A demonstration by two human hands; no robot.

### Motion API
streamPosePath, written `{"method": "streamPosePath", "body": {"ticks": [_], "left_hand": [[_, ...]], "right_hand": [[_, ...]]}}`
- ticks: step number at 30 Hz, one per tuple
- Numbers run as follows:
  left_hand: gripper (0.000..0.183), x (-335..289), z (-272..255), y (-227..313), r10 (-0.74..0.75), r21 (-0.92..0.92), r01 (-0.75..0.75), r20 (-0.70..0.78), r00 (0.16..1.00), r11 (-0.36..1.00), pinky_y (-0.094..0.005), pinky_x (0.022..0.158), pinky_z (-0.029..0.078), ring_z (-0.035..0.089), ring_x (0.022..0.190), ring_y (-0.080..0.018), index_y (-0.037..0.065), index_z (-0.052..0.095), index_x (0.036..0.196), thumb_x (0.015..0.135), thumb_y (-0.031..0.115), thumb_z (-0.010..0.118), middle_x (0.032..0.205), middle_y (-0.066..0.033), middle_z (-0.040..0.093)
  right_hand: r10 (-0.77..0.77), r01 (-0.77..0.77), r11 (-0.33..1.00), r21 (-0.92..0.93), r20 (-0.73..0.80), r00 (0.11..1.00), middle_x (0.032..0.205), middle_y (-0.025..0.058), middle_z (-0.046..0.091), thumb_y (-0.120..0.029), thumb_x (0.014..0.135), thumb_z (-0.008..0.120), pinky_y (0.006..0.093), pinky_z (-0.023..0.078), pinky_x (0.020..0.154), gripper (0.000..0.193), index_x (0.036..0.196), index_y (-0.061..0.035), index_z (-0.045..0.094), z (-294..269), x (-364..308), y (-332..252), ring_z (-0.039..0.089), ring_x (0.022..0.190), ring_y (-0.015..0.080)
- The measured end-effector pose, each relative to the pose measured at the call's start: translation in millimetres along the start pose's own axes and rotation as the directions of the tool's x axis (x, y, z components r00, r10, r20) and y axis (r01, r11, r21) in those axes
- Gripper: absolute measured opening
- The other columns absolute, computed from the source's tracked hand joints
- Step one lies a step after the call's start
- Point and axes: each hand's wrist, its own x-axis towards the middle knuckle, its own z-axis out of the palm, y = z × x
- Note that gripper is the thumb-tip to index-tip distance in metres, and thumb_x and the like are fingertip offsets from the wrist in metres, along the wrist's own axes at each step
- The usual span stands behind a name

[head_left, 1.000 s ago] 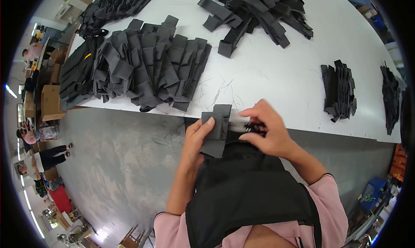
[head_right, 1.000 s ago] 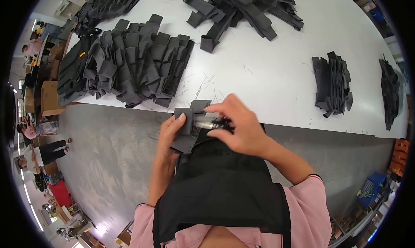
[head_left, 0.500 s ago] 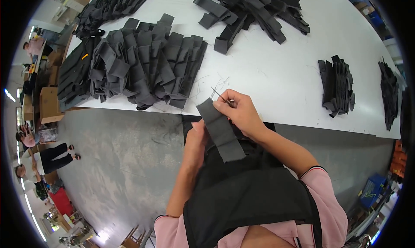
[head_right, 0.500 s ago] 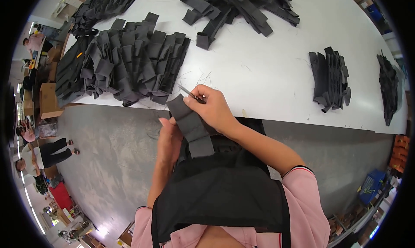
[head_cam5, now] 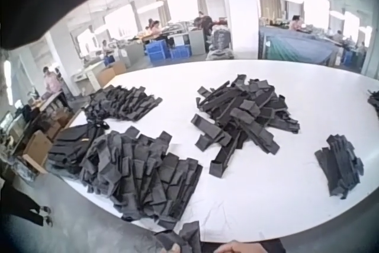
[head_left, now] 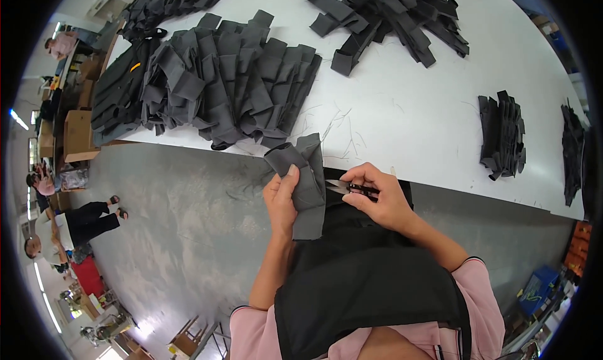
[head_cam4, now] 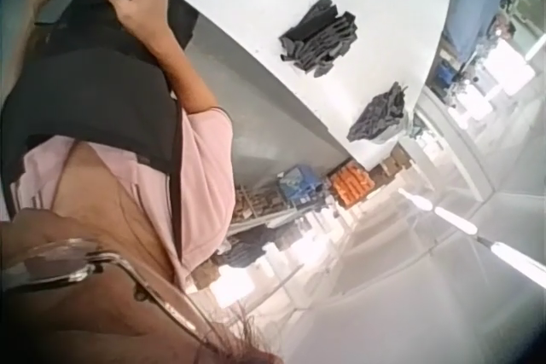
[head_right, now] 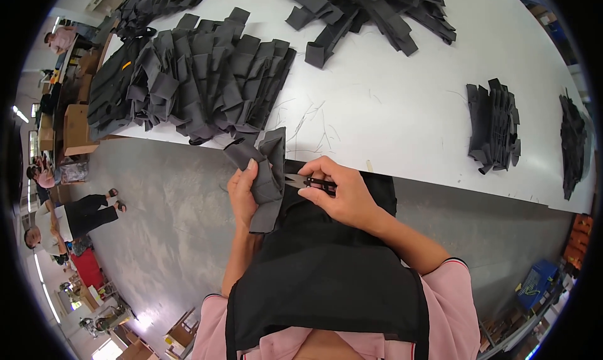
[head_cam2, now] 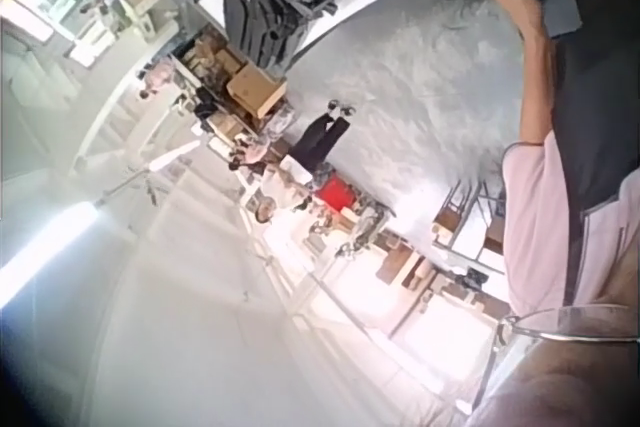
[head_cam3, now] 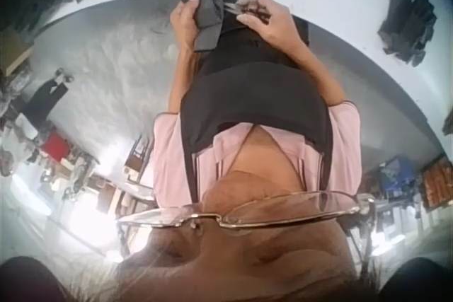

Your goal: The recorder uses small shears to trim excess threads and material from black fabric pieces at a factory workbench.

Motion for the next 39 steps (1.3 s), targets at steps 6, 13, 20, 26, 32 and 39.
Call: {"method": "streamPosePath", "body": {"ticks": [6,13,20,26,32,39], "left_hand": [[0.019,-4,0,5,0.034,0.061,-0.033,-0.02,0.999,0.998,-0.0179,0.06,0.039,0.052,0.066,-0.0033,0.001,0.066,0.087,0.089,0.019,0.059,0.077,0.0019,0.062],[0.019,-8,4,8,0.059,0.089,-0.056,-0.026,0.998,0.994,-0.0173,0.06,0.038,0.05,0.066,-0.0024,0.001,0.067,0.087,0.089,0.019,0.06,0.077,0.0028,0.062],[0.02,-8,2,7,0.039,0.106,-0.035,-0.036,0.999,0.994,-0.0184,0.058,0.038,0.05,0.065,-0.0026,0.001,0.066,0.086,0.089,0.019,0.059,0.076,0.0024,0.062],[0.019,-9,4,13,-0.052,0.048,0.052,-0.009,0.999,0.997,-0.0197,0.059,0.04,0.053,0.065,-0.0049,0.0,0.064,0.089,0.09,0.017,0.057,0.079,0.0006,0.062],[0.019,-9,-1,15,-0.057,0.051,0.055,0.04,0.998,0.997,-0.0201,0.062,0.042,0.053,0.068,-0.0051,-0.001,0.064,0.089,0.09,0.017,0.057,0.079,-0.0001,0.062],[0.019,-9,-2,13,-0.046,0.084,0.039,0.082,0.996,0.996,-0.0203,0.063,0.042,0.052,0.07,-0.0036,0.0,0.064,0.089,0.09,0.018,0.057,0.081,0.0007,0.062]], "right_hand": [[-0.056,0.059,0.997,-0.052,0.074,0.996,0.073,0.0027,0.057,-0.011,0.078,0.068,0.0224,0.042,0.058,0.022,0.097,-0.0046,0.06,5,8,3,0.051,0.062,0.0091],[-0.408,0.394,0.841,-0.371,0.043,0.912,0.077,0.0071,0.063,-0.005,0.074,0.071,0.0239,0.045,0.056,0.025,0.098,-0.0025,0.063,11,8,0,0.056,0.058,0.014],[-0.551,0.496,0.683,-0.536,0.067,0.832,0.073,0.0089,0.062,-0.002,0.072,0.07,0.0258,0.042,0.05,0.024,0.095,-0.0026,0.063,14,5,-1,0.055,0.055,0.017],[-0.375,0.347,0.888,-0.3,-0.037,0.926,0.071,0.0053,0.058,-0.01,0.074,0.068,0.0314,0.043,0.049,0.018,0.091,-0.0077,0.063,16,4,-13,0.057,0.057,0.0216],[-0.444,0.498,0.605,-0.621,0.256,0.859,0.074,0.0042,0.055,-0.01,0.075,0.065,0.0318,0.042,0.05,0.021,0.093,-0.0083,0.057,13,8,-26,0.057,0.059,0.0206],[-0.477,0.578,0.576,-0.578,0.336,0.812,0.074,0.0042,0.053,-0.011,0.075,0.066,0.0314,0.043,0.05,0.021,0.092,-0.0065,0.055,13,15,-23,0.057,0.06,0.0206]]}}
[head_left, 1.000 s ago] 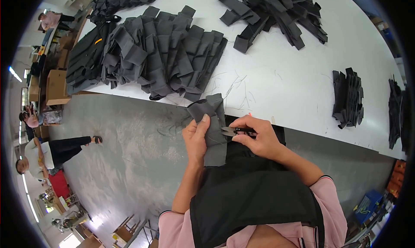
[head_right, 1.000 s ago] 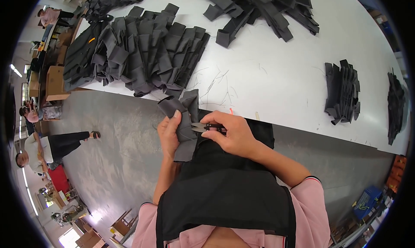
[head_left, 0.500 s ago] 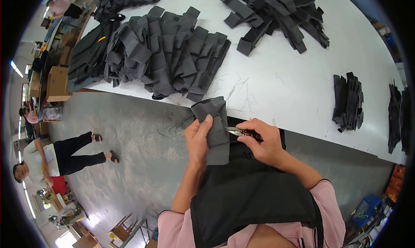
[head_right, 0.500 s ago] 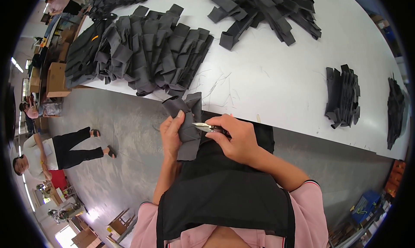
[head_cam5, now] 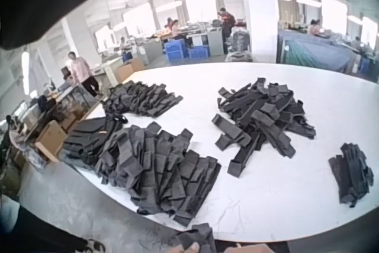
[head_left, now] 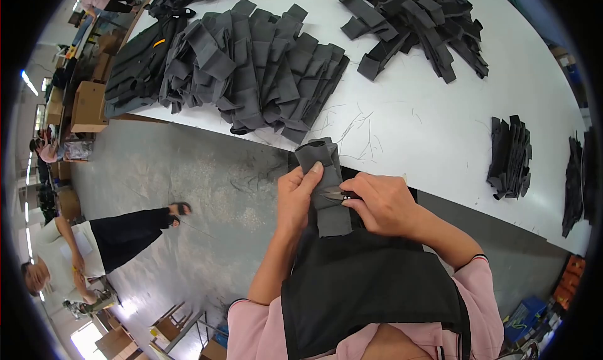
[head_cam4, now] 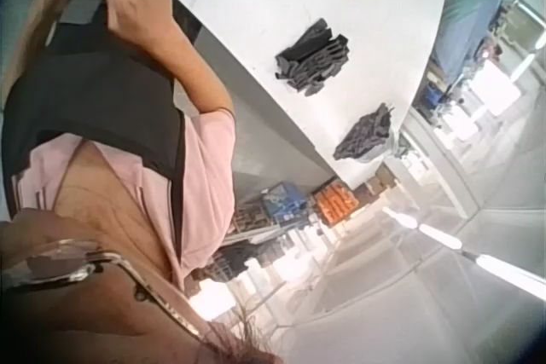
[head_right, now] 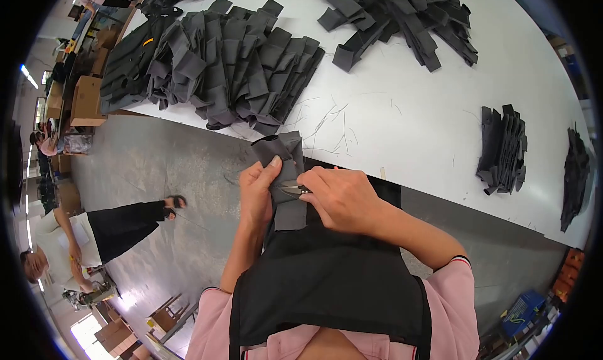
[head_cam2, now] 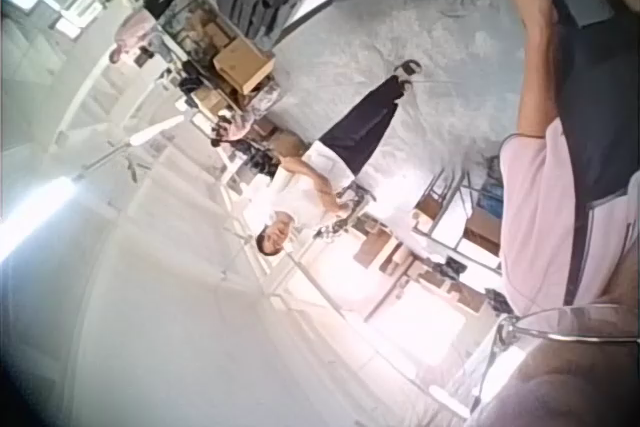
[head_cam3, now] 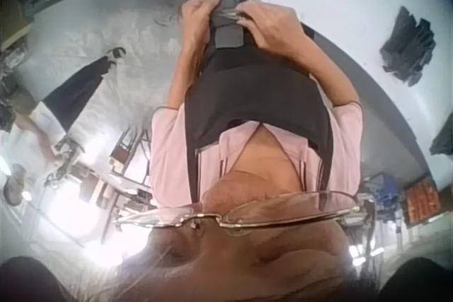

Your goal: The recorder uses small shears to trim excess threads and material from black fabric pieces at a factory workbench.

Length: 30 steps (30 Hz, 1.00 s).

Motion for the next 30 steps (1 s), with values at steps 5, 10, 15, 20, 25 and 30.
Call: {"method": "streamPosePath", "body": {"ticks": [5,10,15,20,25,30], "left_hand": [[0.019,1,1,-1,0.006,0.003,-0.006,0.004,1.0,1.0,-0.0201,0.062,0.042,0.052,0.069,-0.0036,0.0,0.064,0.09,0.09,0.018,0.058,0.08,0.0009,0.062],[0.019,2,2,-2,0.002,0.01,-0.003,0.015,1.0,1.0,-0.0201,0.062,0.042,0.052,0.069,-0.0036,0.0,0.065,0.089,0.09,0.018,0.058,0.08,0.0008,0.063],[0.02,1,6,0,-0.002,0.029,0.001,0.011,1.0,1.0,-0.0201,0.061,0.042,0.052,0.068,-0.0034,0.0,0.065,0.088,0.09,0.018,0.058,0.078,0.0011,0.062],[0.02,3,6,1,-0.053,0.048,0.05,0.056,0.997,0.998,-0.0195,0.059,0.041,0.051,0.066,-0.0031,0.0,0.065,0.086,0.09,0.018,0.058,0.077,0.0014,0.062],[0.02,4,9,0,-0.068,0.05,0.065,0.049,0.997,0.997,-0.0193,0.057,0.04,0.051,0.064,-0.0028,0.0,0.064,0.084,0.089,0.019,0.059,0.075,0.002,0.061],[0.021,10,10,-3,-0.103,0.063,0.098,0.084,0.991,0.993,-0.0192,0.058,0.04,0.052,0.064,-0.0034,0.001,0.065,0.084,0.09,0.02,0.059,0.075,0.0013,0.061]], "right_hand": [[-0.048,0.048,0.998,-0.039,-0.001,0.999,0.073,0.0067,0.059,-0.009,0.073,0.068,0.0311,0.044,0.05,0.021,0.091,-0.0041,0.058,1,-1,0,0.059,0.06,0.0224],[-0.129,0.122,0.983,-0.134,-0.046,0.991,0.07,0.0042,0.048,-0.011,0.078,0.062,0.0302,0.041,0.05,0.014,0.088,-0.0056,0.054,5,-2,1,0.055,0.061,0.0183],[-0.05,0.046,0.998,-0.053,-0.073,0.996,0.072,0.005,0.054,-0.012,0.077,0.065,0.0311,0.043,0.052,0.017,0.09,-0.0048,0.055,10,-11,3,0.057,0.061,0.02],[0.159,-0.154,0.979,0.134,-0.025,0.987,0.078,0.008,0.061,-0.012,0.078,0.067,0.0301,0.049,0.06,0.021,0.093,-0.0029,0.056,7,-17,0,0.062,0.067,0.0228],[0.476,-0.399,0.646,0.651,0.065,0.877,0.083,0.0097,0.064,-0.009,0.081,0.065,0.0288,0.051,0.067,0.019,0.096,-0.0019,0.055,10,-25,4,0.064,0.073,0.0213],[0.479,-0.458,0.72,0.521,0.104,0.872,0.087,0.0061,0.062,-0.002,0.08,0.064,0.0221,0.047,0.068,0.023,0.101,-0.0016,0.056,2,-26,-1,0.059,0.076,0.0089]]}}
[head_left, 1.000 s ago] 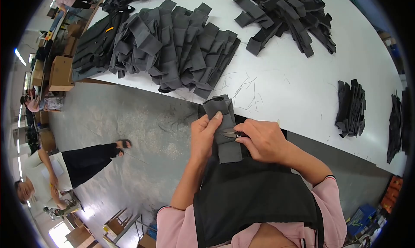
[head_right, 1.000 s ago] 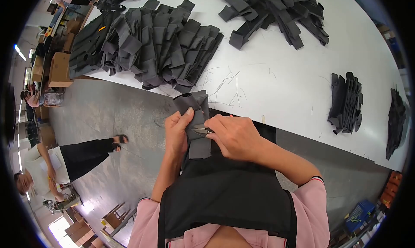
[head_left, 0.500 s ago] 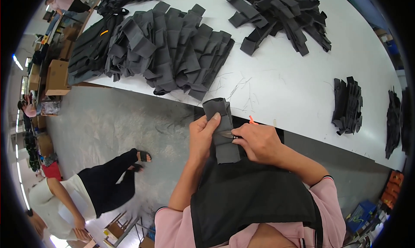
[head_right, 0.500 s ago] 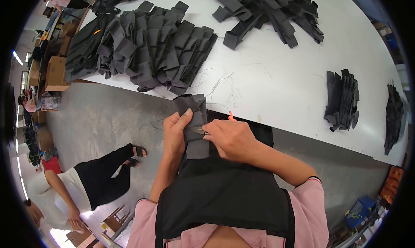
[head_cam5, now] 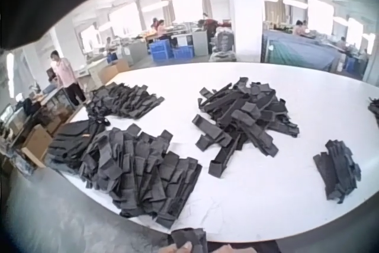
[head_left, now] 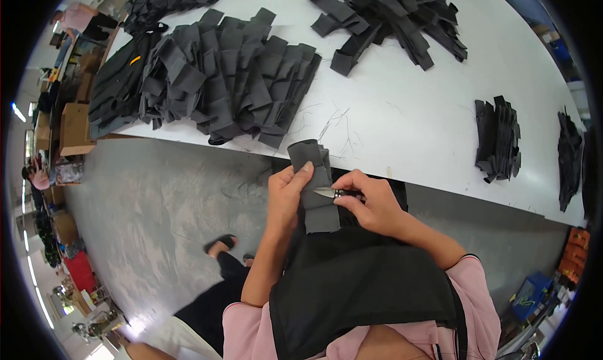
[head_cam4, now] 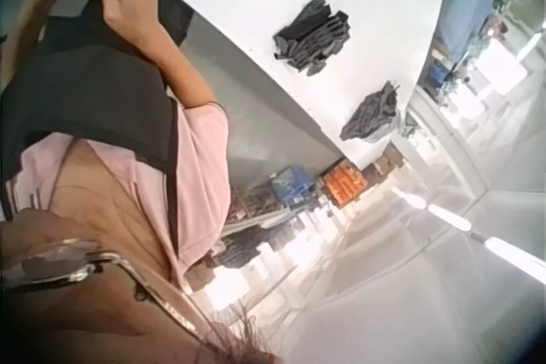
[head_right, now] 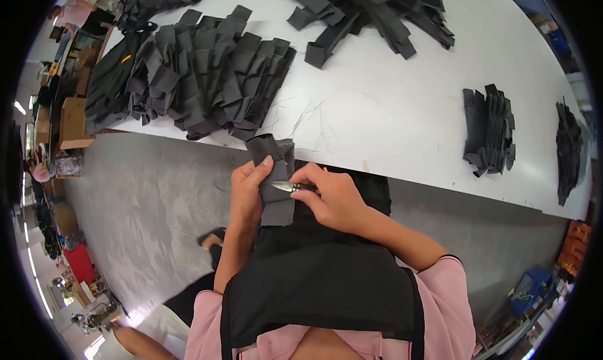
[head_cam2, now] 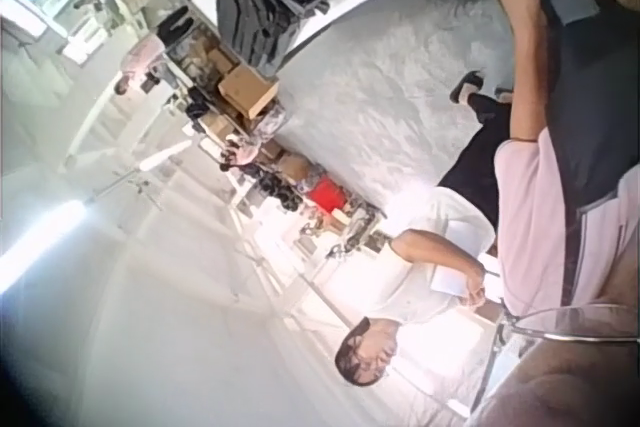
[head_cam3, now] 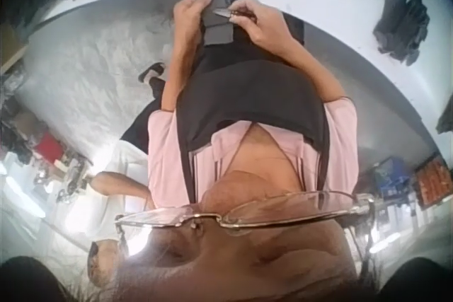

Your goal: The recorder uses small shears to trim excess threads and material from black fabric pieces at a factory workbench.

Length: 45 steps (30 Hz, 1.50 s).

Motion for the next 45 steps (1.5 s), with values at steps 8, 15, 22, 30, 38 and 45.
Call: {"method": "streamPosePath", "body": {"ticks": [8,15,22,30,38,45], "left_hand": [[0.021,9,8,1,-0.032,-0.075,0.037,0.078,0.996,0.997,-0.0216,0.064,0.045,0.057,0.069,-0.0069,0.001,0.064,0.09,0.091,0.021,0.057,0.082,-0.0016,0.064],[0.023,24,12,-14,0.139,-0.488,0.126,0.471,0.871,0.864,-0.0325,0.084,0.045,0.058,0.091,-0.0182,0.003,0.054,0.101,0.093,0.025,0.052,0.097,-0.0089,0.061],[0.031,38,13,55,0.454,-0.164,-0.423,0.346,0.821,0.891,-0.0293,0.084,0.04,0.054,0.09,-0.0193,0.005,0.05,0.086,0.094,0.034,0.044,0.098,-0.0151,0.058],[0.029,64,-44,221,0.868,0.731,-0.626,0.096,0.488,0.271,-0.0283,0.075,0.042,0.055,0.077,-0.0182,0.0,0.05,0.076,0.093,0.022,0.044,0.082,-0.0087,0.06],[0.035,125,-169,201,0.783,0.985,-0.108,0.174,0.597,-0.136,-0.0562,0.103,0.019,0.046,0.12,-0.0298,0.012,0.059,0.098,0.07,-0.006,0.048,0.105,-0.007,0.062],[0.024,98,-102,238,0.935,0.94,0.012,0.336,0.114,-0.34,-0.0449,0.092,0.034,0.055,0.101,-0.0248,0.015,0.063,0.086,0.069,0.002,0.052,0.095,-0.0034,0.063]], "right_hand": [[-0.037,0.033,0.988,0.15,0.02,0.999,0.089,0.0028,0.061,-0.002,0.077,0.066,0.0211,0.043,0.061,0.037,0.113,-0.0042,0.055,-12,-7,-6,0.053,0.068,0.0071],[-0.171,0.045,0.946,0.322,0.372,0.912,0.08,0.0042,0.067,-0.008,0.079,0.069,0.0223,0.045,0.059,0.012,0.091,-0.0056,0.068,-26,-12,5,0.059,0.064,0.009],[0.355,-0.32,0.865,0.386,-0.021,0.935,0.061,0.0001,0.055,-0.017,0.092,0.053,0.0218,0.043,0.056,0.019,0.094,-0.0045,0.067,-57,-19,17,0.05,0.054,0.0056],[0.285,-0.205,0.958,0.2,-0.754,0.592,0.069,-0.001,0.051,-0.025,0.094,0.051,0.0182,0.034,0.043,0.026,0.096,-0.0026,0.062,-144,-73,92,0.041,0.054,0.0033],[-0.28,-0.635,0.569,-0.522,-0.849,0.447,0.104,0.0175,0.057,-0.02,0.095,0.045,0.0358,0.041,0.085,0.026,0.107,0.0021,0.054,-331,-119,206,0.054,0.098,0.0332],[0.121,-0.919,0.327,-0.22,-0.955,0.272,0.104,0.0205,0.062,-0.026,0.092,0.047,0.0406,0.045,0.085,0.035,0.114,-0.0011,0.058,-360,-102,186,0.059,0.097,0.0332]]}}
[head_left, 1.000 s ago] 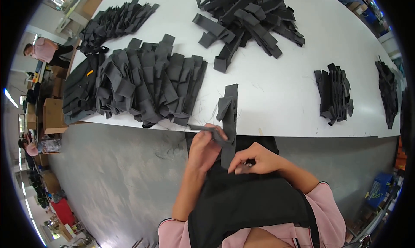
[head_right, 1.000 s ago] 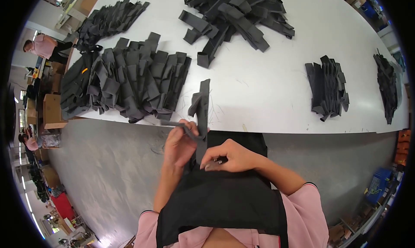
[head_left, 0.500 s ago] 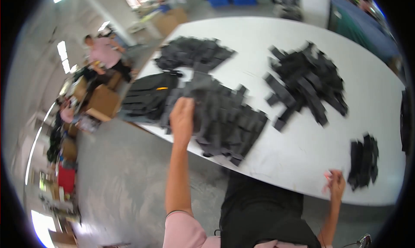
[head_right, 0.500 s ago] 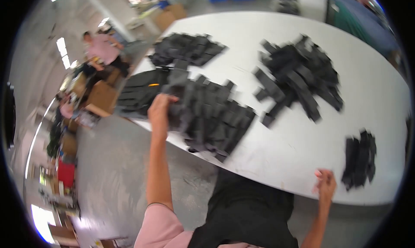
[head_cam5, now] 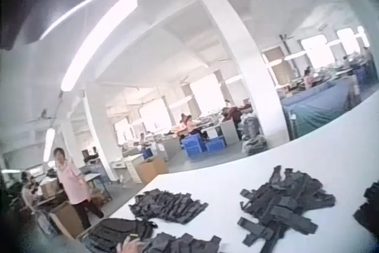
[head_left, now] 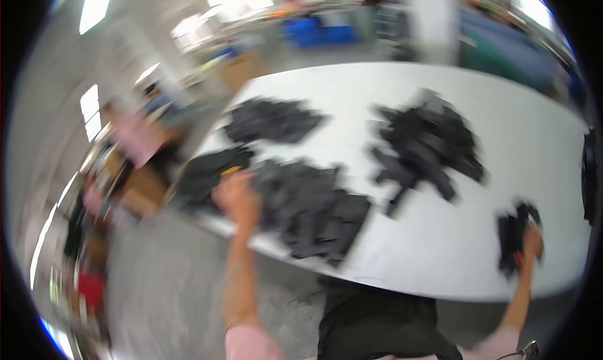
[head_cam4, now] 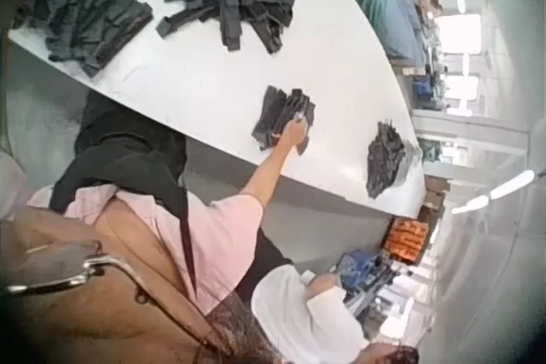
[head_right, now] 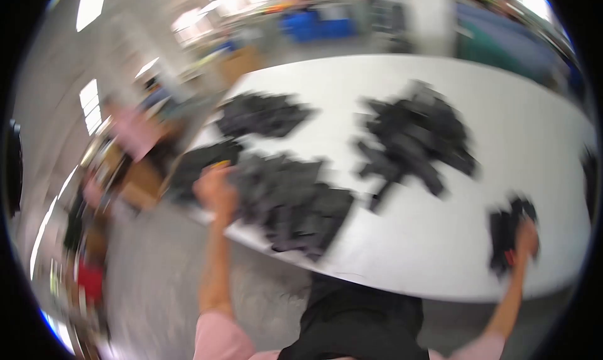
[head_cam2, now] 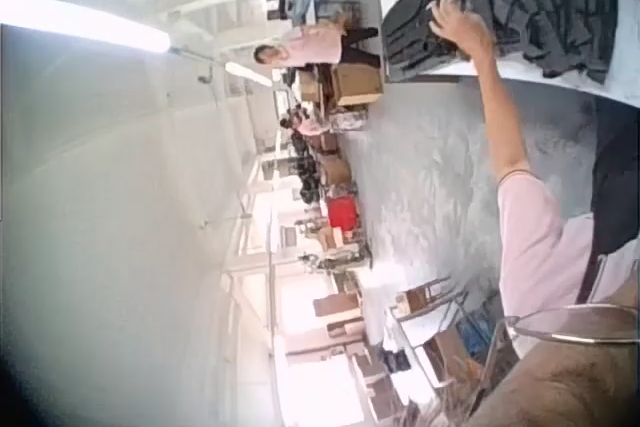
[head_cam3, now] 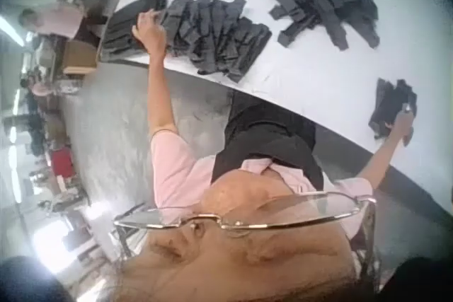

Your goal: The recorder uses small shears to trim excess threads and material from black fabric pieces at a factory workbench.

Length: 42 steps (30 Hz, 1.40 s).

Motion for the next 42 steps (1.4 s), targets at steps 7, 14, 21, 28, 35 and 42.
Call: {"method": "streamPosePath", "body": {"ticks": [7,14,21,28,35,42], "left_hand": [[0.02,-16,-29,33,0.215,-0.175,-0.206,0.036,0.976,0.963,-0.0452,0.098,0.035,0.048,0.118,-0.0353,0.0,0.059,0.1,0.084,0.003,0.048,0.119,-0.0175,0.056],[0.034,-121,-19,253,0.512,-0.844,0.079,0.394,0.763,0.531,-0.0413,0.1,0.034,0.045,0.12,-0.033,0.002,0.055,0.109,0.076,-0.004,0.055,0.124,-0.0149,0.053],[0.042,-202,-8,321,0.71,-0.648,0.722,0.626,0.323,0.243,-0.0308,0.082,0.048,0.056,0.105,-0.0225,0.004,0.047,0.125,0.084,0.001,0.054,0.126,-0.0135,0.049],[0.061,-230,28,371,0.819,-0.534,0.82,0.552,0.155,0.205,-0.0318,0.09,0.043,0.043,0.121,-0.0217,0.005,0.033,0.139,0.082,0.004,0.057,0.139,-0.0106,0.038],[0.067,-219,64,398,0.802,-0.577,0.776,0.575,0.164,0.255,-0.0321,0.1,0.034,0.03,0.132,-0.02,0.006,0.028,0.142,0.082,0.007,0.057,0.149,-0.01,0.025],[0.055,-214,53,387,0.668,-0.545,0.812,0.686,0.288,0.209,-0.0318,0.093,0.041,0.044,0.122,-0.0246,0.004,0.038,0.135,0.083,0.005,0.056,0.138,-0.0132,0.039]], "right_hand": [[-0.115,0.161,0.95,0.268,-0.181,0.977,0.129,0.0148,0.048,-0.04,0.079,0.063,0.0432,0.046,0.088,0.053,0.123,-0.0115,0.051,-7,-52,-79,0.049,0.115,0.0343],[-0.134,0.176,0.926,0.333,-0.146,0.98,0.133,0.0182,0.044,-0.032,0.08,0.065,0.0429,0.046,0.089,0.055,0.126,-0.0074,0.047,21,-126,-113,0.045,0.119,0.0325],[-0.319,0.353,0.854,0.381,-0.151,0.935,0.113,0.0106,0.056,-0.021,0.074,0.07,0.0352,0.049,0.082,0.048,0.116,-0.0038,0.052,-54,-161,-129,0.055,0.105,0.0275],[-0.236,0.127,0.911,0.393,0.243,0.941,0.107,0.0151,0.052,-0.037,0.068,0.074,0.042,0.048,0.081,0.057,0.114,-0.0082,0.055,-15,-154,-96,0.058,0.096,0.0339],[-0.149,0.028,0.802,0.597,0.153,0.977,0.112,0.0224,0.05,-0.028,0.074,0.071,0.0438,0.046,0.085,0.048,0.111,-0.0045,0.053,19,-140,-92,0.055,0.1,0.04],[-0.056,0.004,0.872,0.489,0.093,0.994,0.107,0.0193,0.054,-0.029,0.074,0.07,0.0446,0.047,0.083,0.052,0.116,-0.0061,0.05,-9,-155,-94,0.057,0.098,0.0374]]}}
